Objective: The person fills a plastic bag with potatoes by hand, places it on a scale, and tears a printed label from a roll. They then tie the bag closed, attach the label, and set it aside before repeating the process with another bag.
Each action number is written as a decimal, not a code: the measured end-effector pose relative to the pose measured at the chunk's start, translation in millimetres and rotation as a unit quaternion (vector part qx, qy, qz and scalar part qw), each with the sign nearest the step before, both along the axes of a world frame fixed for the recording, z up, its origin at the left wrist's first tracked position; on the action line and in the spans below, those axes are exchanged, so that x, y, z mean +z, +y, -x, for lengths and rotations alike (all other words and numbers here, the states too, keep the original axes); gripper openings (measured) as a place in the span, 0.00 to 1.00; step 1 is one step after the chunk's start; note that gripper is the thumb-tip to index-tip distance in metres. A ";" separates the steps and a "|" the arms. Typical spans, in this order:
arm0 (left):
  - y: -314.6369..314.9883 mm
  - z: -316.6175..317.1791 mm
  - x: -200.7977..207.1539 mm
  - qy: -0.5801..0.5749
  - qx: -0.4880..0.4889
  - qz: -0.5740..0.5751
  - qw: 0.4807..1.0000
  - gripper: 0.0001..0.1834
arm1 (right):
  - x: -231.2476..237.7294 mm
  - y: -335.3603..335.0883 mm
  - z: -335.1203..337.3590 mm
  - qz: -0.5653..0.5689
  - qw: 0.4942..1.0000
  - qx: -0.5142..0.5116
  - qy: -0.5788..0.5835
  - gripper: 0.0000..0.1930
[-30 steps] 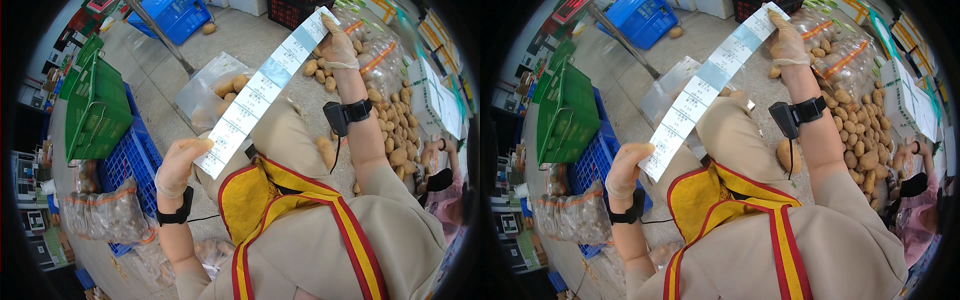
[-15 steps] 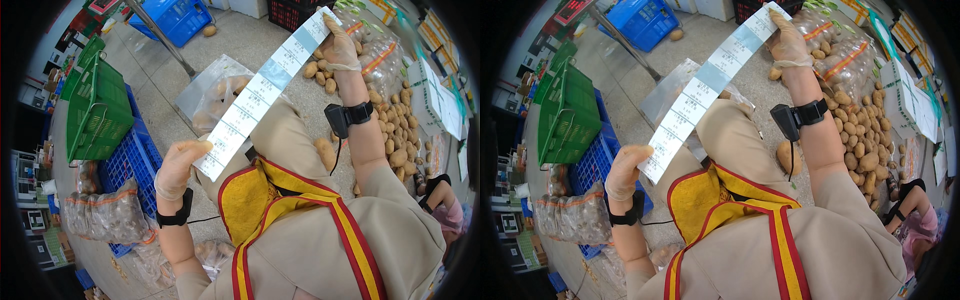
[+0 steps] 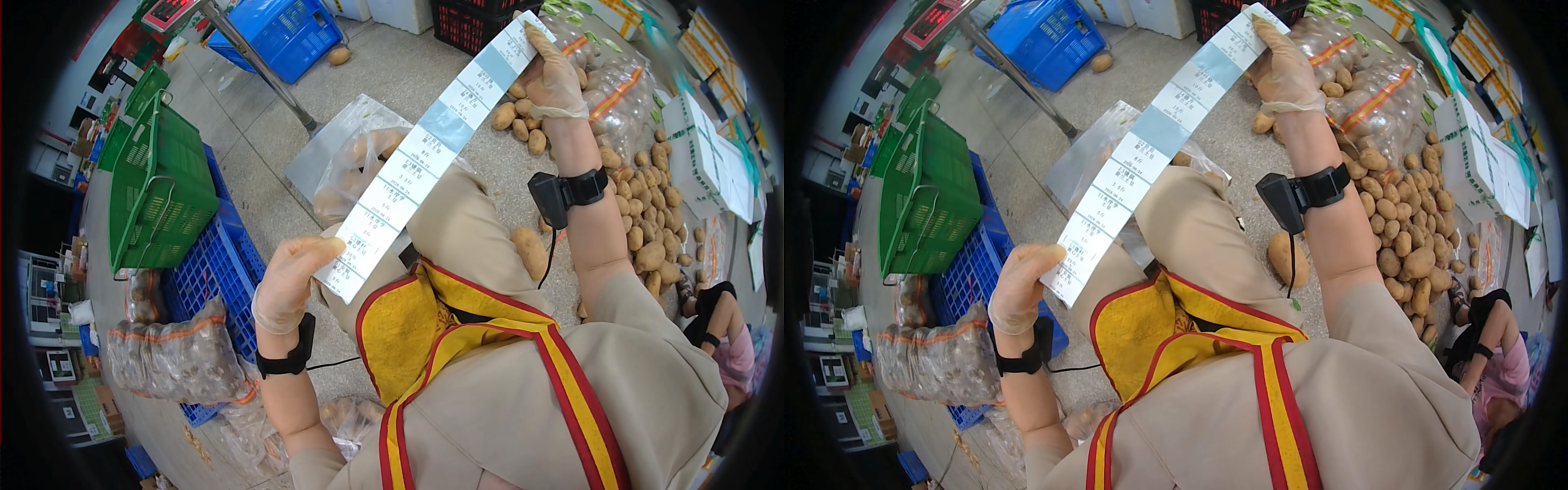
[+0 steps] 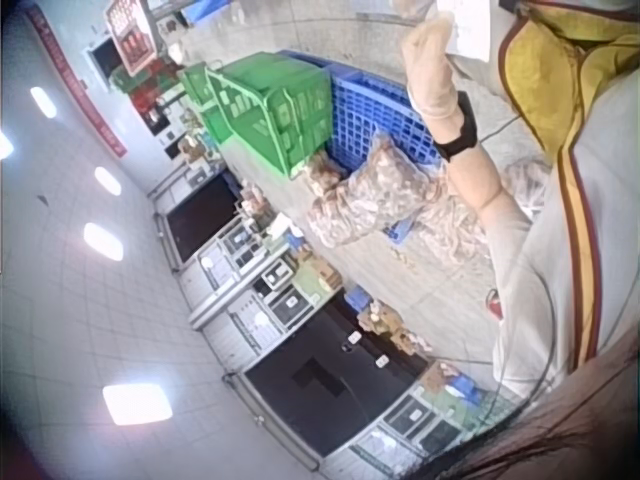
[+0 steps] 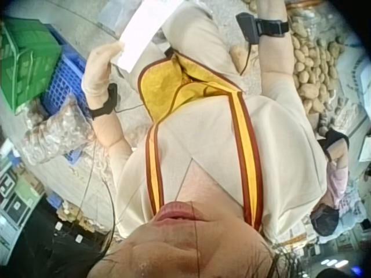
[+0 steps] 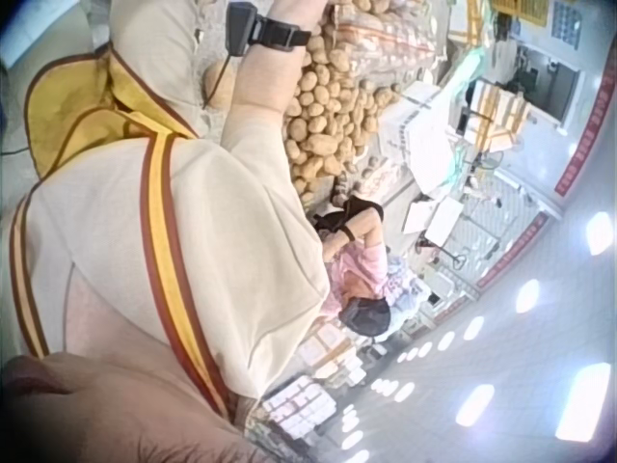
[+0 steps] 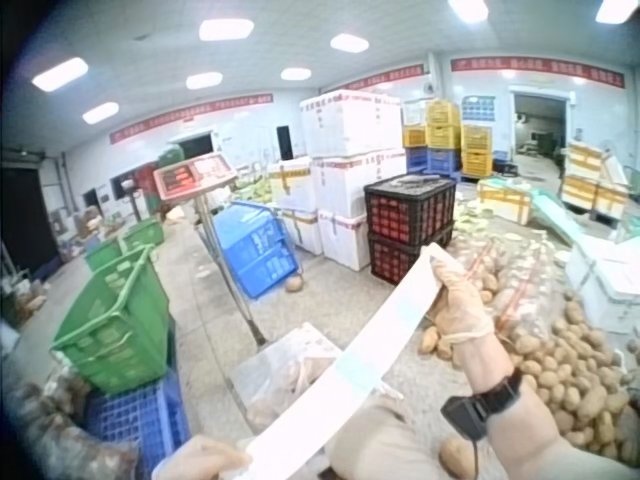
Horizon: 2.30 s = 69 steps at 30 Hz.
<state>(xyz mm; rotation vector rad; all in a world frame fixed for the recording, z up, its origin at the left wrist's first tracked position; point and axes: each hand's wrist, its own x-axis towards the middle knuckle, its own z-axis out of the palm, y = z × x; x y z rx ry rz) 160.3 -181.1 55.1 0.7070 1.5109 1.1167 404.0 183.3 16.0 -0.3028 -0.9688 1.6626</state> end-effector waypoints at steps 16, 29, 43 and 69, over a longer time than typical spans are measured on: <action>-1.7 -0.3 -1.5 0.005 0.005 -0.012 1.000 0.12 | 3.5 -6.3 -0.8 0.004 1.000 -0.023 0.000 0.16; 4.0 1.7 9.1 0.012 -0.020 -0.046 0.999 0.15 | 14.6 -16.9 1.5 0.056 0.998 0.010 0.032 0.15; 6.2 2.8 5.4 -0.013 -0.012 -0.045 0.999 0.14 | 20.7 -23.0 6.7 0.075 0.996 -0.058 -0.004 0.15; 7.1 0.0 10.1 0.029 -0.007 -0.025 0.999 0.14 | 33.5 -40.3 8.1 0.113 0.989 -0.093 0.011 0.15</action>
